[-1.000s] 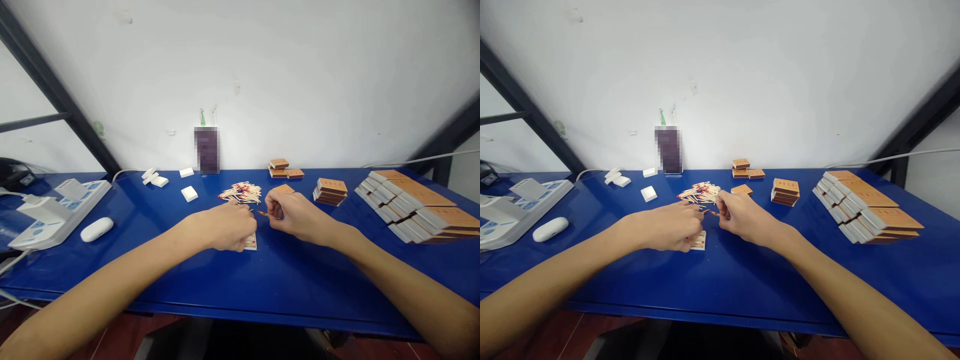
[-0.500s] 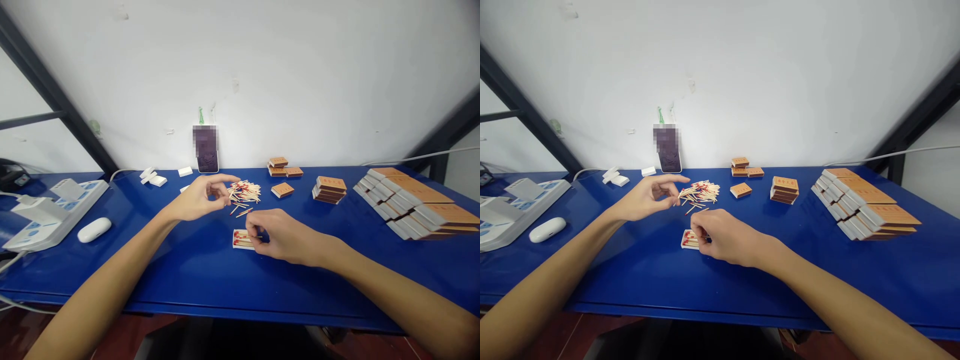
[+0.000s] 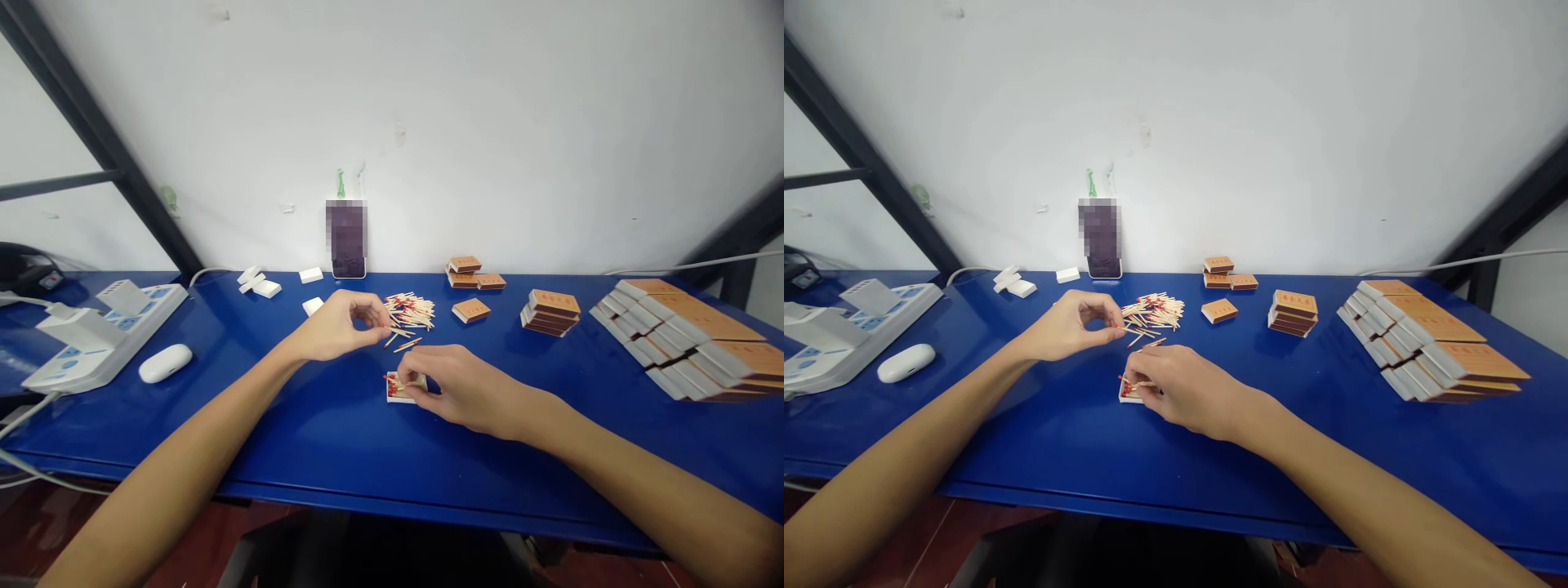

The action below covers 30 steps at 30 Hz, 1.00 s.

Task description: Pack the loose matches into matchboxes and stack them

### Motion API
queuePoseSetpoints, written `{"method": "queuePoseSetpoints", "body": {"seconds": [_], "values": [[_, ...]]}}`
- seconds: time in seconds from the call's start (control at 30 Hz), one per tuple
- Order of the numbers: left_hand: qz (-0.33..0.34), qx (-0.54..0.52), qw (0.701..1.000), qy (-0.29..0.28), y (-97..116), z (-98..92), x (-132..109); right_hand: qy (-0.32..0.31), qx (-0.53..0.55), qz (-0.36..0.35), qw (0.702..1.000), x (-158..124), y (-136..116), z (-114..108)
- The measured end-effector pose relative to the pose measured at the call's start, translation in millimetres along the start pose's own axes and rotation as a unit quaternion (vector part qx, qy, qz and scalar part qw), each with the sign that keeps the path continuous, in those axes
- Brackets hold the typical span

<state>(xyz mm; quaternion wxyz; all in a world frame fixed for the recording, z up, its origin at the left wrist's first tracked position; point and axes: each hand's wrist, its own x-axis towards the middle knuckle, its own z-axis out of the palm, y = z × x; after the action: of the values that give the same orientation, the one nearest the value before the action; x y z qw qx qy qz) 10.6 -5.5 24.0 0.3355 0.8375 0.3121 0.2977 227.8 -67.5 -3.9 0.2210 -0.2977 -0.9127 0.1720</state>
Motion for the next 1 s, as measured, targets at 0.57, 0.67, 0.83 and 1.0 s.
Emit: {"method": "queuePoseSetpoints", "body": {"seconds": [0.57,0.67,0.83,1.0], "values": [[0.031,0.13,0.977,-0.165,6,5.0,-9,0.129,-0.043,0.066,0.989,-9,37,1],[-0.033,0.127,0.969,-0.21,-4,-6.0,-6,0.109,-0.081,0.059,0.989,-8,43,7],[-0.084,0.062,0.962,-0.251,-21,-10.4,-4,0.084,-0.122,0.084,0.985,-4,58,12],[-0.063,0.04,0.96,-0.269,-23,-3.8,-4,0.065,-0.097,0.109,0.987,-2,60,11]]}}
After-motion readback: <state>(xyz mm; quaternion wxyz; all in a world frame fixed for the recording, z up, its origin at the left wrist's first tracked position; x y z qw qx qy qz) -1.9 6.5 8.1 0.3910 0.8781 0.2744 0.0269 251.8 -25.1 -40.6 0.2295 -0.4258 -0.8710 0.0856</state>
